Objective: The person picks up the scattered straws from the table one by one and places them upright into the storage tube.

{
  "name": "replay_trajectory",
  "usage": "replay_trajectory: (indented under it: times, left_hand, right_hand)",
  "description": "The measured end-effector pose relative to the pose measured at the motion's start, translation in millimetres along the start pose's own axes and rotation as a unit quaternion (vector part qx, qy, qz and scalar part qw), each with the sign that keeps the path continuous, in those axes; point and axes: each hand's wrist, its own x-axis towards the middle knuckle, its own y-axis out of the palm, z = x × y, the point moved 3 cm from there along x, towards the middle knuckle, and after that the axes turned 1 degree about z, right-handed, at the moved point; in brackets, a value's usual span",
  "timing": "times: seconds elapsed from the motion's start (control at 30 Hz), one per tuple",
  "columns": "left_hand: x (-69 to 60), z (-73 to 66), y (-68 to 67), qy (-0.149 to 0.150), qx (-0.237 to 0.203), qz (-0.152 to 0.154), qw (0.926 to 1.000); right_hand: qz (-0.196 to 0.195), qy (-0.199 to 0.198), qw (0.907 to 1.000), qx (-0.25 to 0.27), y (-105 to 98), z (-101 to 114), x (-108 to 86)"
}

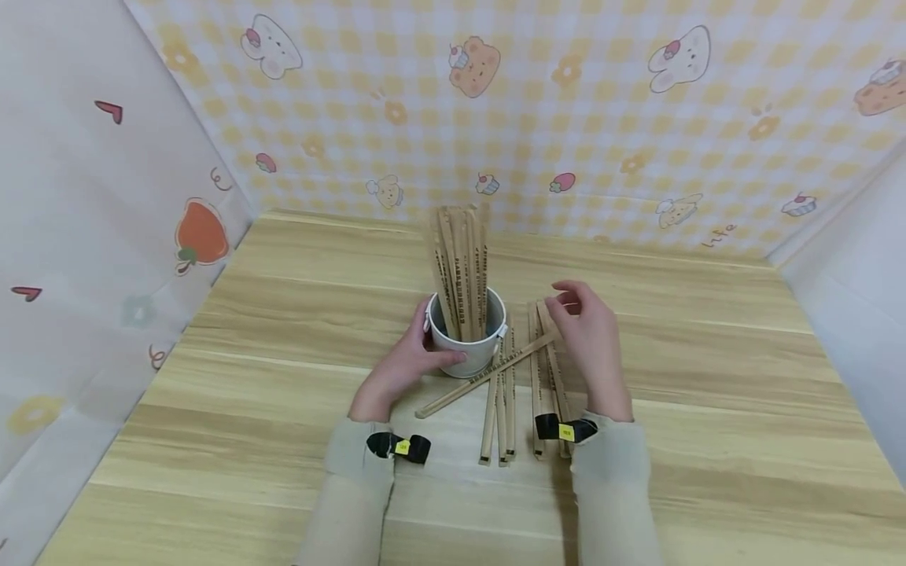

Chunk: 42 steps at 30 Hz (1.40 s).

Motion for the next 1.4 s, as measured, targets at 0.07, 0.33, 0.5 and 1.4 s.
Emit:
replay_trajectory:
  times: [0.07,0.33,0.5,1.4]
  left_hand:
    - [-0.3,0.3,-0.5,-0.002,0.002,0.0,1.0]
    - [-0.3,0.6,-0.5,-0.002,0.001,0.0,1.0]
    - [-0.3,-0.2,0.2,0.003,0.0,0.002,1.0]
    - [-0.2,-0.2,0.1,-0.001,-0.004,0.003,1.0]
  right_hand:
    - [0.01,0.009,0.9998,-0.012,-0.4,-4.1,-0.5]
    - [0.094,0.044,0.9925,-0.066,3.9,-22.3,0.0]
    - [0.158,0.062,0.9817,-0.086,8.7,-31.6,-0.9]
    - [0.187,0.1,0.9719,-0.102,19.1,-42.5,-5.7]
